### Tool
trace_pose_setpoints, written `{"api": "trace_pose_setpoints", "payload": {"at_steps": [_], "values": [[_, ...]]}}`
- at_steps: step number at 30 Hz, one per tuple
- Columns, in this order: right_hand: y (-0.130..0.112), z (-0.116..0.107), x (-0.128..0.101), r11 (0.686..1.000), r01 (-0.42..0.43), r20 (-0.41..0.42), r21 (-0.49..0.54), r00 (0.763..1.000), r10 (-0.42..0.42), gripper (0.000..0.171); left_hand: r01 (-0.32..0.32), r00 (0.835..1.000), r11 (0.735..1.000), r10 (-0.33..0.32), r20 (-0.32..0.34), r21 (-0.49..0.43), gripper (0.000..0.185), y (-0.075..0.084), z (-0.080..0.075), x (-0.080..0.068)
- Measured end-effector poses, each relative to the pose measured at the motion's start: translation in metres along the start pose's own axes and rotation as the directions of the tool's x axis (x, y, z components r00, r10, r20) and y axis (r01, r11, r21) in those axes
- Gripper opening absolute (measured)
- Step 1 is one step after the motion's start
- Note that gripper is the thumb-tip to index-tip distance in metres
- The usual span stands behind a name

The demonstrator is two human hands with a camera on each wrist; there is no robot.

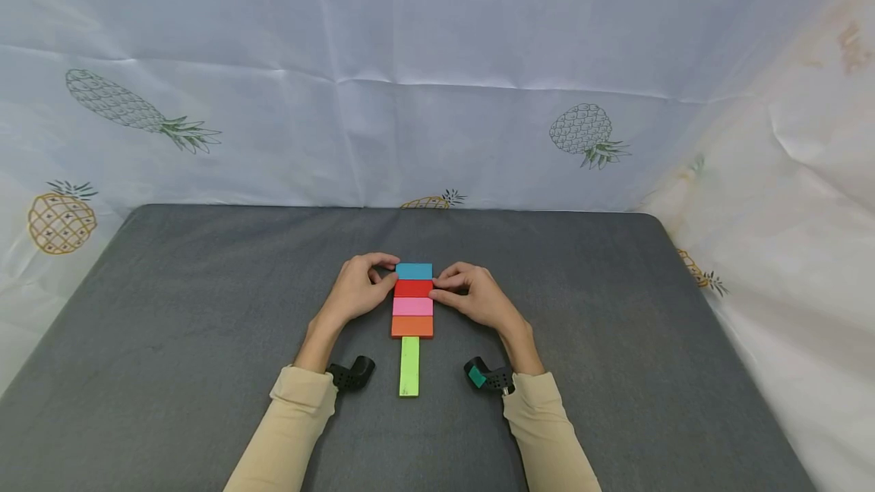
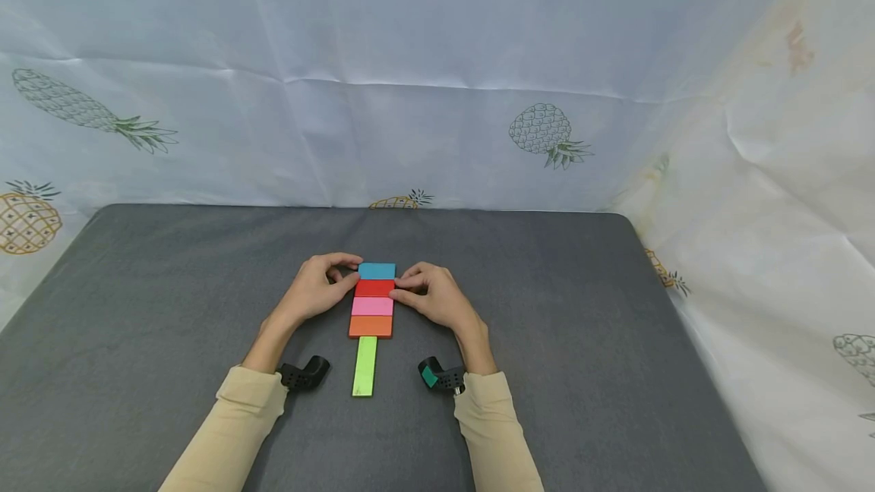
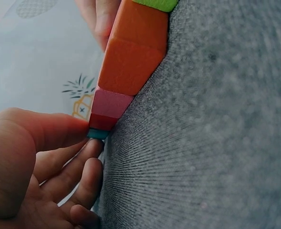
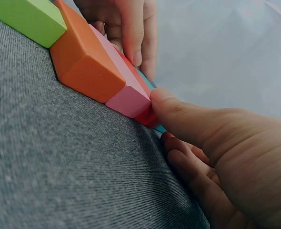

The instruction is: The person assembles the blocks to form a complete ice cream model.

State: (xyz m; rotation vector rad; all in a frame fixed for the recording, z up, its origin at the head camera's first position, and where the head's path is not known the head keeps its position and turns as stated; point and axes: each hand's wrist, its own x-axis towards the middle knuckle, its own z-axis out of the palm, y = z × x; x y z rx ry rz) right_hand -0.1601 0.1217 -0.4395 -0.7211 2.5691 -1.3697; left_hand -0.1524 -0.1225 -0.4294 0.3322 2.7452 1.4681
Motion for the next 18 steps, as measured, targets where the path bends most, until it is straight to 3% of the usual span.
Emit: {"api": "trace_pose_setpoints", "payload": {"at_steps": [18], "values": [[-0.0005, -0.0042, -0.0006, 1.0, 0.01, 0.005, -0.028, 1.0, -0.01, 0.029, -0.008, 0.999, 1.0, 0.007, -0.031, -0.027, 0.035, -0.0041, 0.0043, -0.0041]]}}
